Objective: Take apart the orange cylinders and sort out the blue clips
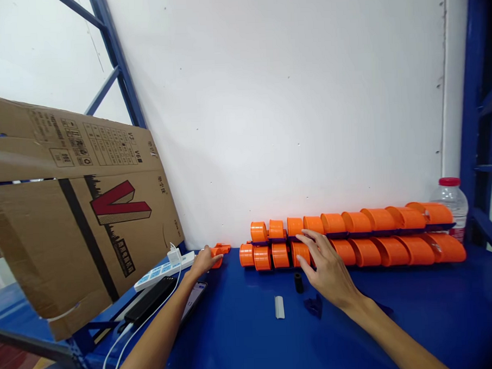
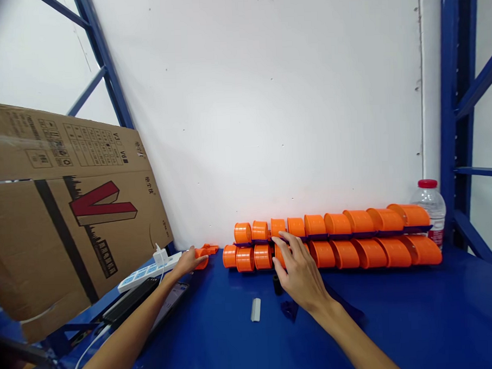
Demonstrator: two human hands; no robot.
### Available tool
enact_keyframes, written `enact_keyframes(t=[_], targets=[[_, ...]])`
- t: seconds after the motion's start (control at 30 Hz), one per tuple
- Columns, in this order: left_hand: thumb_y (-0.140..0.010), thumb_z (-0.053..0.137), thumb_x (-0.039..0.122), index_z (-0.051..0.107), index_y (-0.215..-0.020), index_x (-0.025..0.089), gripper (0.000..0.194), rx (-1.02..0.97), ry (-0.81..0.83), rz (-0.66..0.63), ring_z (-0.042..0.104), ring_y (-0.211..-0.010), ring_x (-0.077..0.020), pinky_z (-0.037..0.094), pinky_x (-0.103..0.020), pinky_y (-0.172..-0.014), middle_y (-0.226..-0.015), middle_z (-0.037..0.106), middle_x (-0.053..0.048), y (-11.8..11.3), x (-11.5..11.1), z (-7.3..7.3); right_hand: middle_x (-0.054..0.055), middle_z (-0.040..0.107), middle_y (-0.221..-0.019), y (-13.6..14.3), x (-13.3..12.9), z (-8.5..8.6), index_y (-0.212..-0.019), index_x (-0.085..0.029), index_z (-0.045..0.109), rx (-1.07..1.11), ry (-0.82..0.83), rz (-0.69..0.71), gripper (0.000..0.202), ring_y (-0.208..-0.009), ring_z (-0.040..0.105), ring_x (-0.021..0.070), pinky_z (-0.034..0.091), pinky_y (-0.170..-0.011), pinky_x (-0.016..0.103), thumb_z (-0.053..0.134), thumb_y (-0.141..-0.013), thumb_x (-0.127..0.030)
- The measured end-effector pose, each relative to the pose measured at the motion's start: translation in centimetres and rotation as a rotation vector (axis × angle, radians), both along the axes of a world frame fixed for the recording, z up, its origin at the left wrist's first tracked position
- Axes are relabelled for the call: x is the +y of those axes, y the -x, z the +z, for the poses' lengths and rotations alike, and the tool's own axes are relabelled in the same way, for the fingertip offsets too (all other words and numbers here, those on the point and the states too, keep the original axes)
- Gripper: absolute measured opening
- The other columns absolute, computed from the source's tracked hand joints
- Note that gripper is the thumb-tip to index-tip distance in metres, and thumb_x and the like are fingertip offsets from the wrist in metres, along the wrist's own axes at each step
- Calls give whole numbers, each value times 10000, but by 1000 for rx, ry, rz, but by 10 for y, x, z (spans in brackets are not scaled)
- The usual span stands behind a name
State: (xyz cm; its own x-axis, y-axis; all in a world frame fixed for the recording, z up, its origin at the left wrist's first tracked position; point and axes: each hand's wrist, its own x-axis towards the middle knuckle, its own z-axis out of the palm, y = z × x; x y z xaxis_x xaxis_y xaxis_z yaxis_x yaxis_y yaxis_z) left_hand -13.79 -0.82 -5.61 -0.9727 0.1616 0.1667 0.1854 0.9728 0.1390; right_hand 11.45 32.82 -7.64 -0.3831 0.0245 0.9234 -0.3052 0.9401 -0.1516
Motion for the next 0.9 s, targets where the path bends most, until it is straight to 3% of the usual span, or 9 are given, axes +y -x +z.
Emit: enact_keyframes(t=[0.13, 0.23, 0.33, 0.4, 0.53, 0.67, 0.73, 0.9], targets=[[-916, 603, 537, 574, -1234, 69, 566, 13, 15, -5, 694, -1120, -327, 467, -291, -775, -1241, 704, -245, 1, -4, 1, 159, 569, -1364, -1, 0, 1, -1386, -201, 502, -5, 5, -3, 404, -1267, 588, 310, 561, -1043, 529, 522, -982, -185], [-906, 574, 619, 484, -1392, 26, 772, 25, 21, 8, 647, -1218, -363, 483, -320, -865, -1339, 643, -287, 0, -5, 2, 162, 564, -1371, -3, -1, 3, -1379, -199, 506, -14, 13, -5, 394, -1271, 591, 313, 573, -1030, 523, 526, -986, -197], [-929, 451, 708, 302, -1540, -1, 948, 69, 30, 37, 520, -1364, -447, 467, -438, -990, -1498, 471, -361, -7, 2, 6, 163, 569, -1368, -5, -1, 7, -1371, -200, 517, -14, 26, -13, 388, -1258, 604, 314, 588, -1010, 513, 534, -984, -209], [-974, 368, 671, 238, -1582, 18, 901, 168, 16, 18, 427, -1432, -471, 427, -512, -1056, -1576, 354, -362, -14, 13, 13, 162, 577, -1359, -6, -1, 10, -1370, -203, 521, -2, 42, -17, 387, -1249, 612, 313, 592, -1003, 508, 532, -984, -213], [-1022, 362, 439, 213, -1600, 31, 723, 331, -109, -233, 454, -1432, -372, 380, -477, -1147, -1559, 408, -298, -28, 46, 37, 163, 583, -1344, -7, 2, 12, -1375, -199, 520, 22, 58, -13, 391, -1247, 615, 309, 587, -1017, 507, 516, -984, -200], [-864, 510, 172, 322, -1567, 50, 737, 182, -88, -474, 481, -1425, -309, 375, -426, -1177, -1545, 479, -237, -37, 76, 58, 155, 586, -1335, -6, 5, 11, -1380, -212, 521, 30, 68, -13, 402, -1240, 619, 305, 580, -1031, 516, 507, -979, -184], [-773, 594, 142, 381, -1549, 81, 807, 120, -56, -548, 464, -1445, -302, 366, -401, -1189, -1577, 468, -205, -42, 87, 66, 154, 589, -1329, -6, 6, 11, -1382, -215, 521, 36, 75, -17, 404, -1235, 623, 303, 578, -1033, 518, 495, -981, -178], [-746, 694, 230, 204, -1639, 140, 1022, 62, 23, -693, 288, -1549, -324, 287, -427, -1231, -1706, 242, -168, -55, 117, 82, 156, 592, -1325, -6, 6, 11, -1377, -206, 526, 36, 83, -19, 410, -1238, 620, 300, 572, -1040, 511, 484, -972, -162]])
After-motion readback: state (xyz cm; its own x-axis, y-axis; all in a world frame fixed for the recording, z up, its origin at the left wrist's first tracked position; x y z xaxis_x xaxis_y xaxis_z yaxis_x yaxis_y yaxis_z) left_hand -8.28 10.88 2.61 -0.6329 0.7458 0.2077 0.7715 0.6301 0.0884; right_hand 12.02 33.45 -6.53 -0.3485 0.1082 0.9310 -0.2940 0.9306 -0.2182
